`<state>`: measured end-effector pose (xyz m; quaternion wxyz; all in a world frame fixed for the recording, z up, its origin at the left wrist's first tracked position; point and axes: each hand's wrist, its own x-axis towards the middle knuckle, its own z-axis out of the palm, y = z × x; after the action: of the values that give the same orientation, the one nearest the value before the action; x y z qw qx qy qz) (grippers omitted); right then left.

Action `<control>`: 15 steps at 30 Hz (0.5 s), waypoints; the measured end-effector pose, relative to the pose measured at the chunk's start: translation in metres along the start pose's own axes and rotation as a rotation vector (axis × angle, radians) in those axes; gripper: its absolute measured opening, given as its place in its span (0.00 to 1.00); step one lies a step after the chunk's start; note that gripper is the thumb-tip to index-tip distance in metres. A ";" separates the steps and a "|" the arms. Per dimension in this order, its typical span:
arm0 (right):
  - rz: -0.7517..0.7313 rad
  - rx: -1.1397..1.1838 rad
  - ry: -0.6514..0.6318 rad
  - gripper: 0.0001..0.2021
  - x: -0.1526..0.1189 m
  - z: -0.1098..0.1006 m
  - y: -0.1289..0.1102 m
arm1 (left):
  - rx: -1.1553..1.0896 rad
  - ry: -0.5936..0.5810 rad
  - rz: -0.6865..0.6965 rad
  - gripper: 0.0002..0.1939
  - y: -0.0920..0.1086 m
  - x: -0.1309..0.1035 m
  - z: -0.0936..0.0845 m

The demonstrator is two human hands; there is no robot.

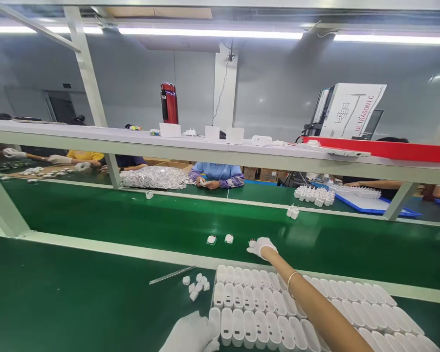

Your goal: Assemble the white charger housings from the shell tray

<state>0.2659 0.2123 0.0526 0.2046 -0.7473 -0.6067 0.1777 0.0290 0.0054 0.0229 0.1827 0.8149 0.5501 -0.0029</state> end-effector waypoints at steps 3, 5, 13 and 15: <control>0.087 0.037 -0.119 0.11 0.003 0.004 -0.012 | -0.068 0.061 -0.043 0.15 -0.004 0.003 0.003; 0.075 0.089 -0.174 0.10 0.000 -0.004 -0.009 | -0.154 0.116 -0.092 0.17 -0.006 0.002 0.005; -0.358 0.512 -0.349 0.14 -0.092 -0.056 0.004 | -0.715 0.408 -0.022 0.14 0.003 -0.021 0.008; -0.430 0.578 -0.380 0.20 -0.132 -0.060 0.005 | -0.831 0.513 -0.062 0.23 0.008 -0.020 0.008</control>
<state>0.2745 0.0769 0.1040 0.3228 -0.4690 -0.7012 0.4291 0.0303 -0.0176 0.0223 0.3508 0.6309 0.5558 0.4123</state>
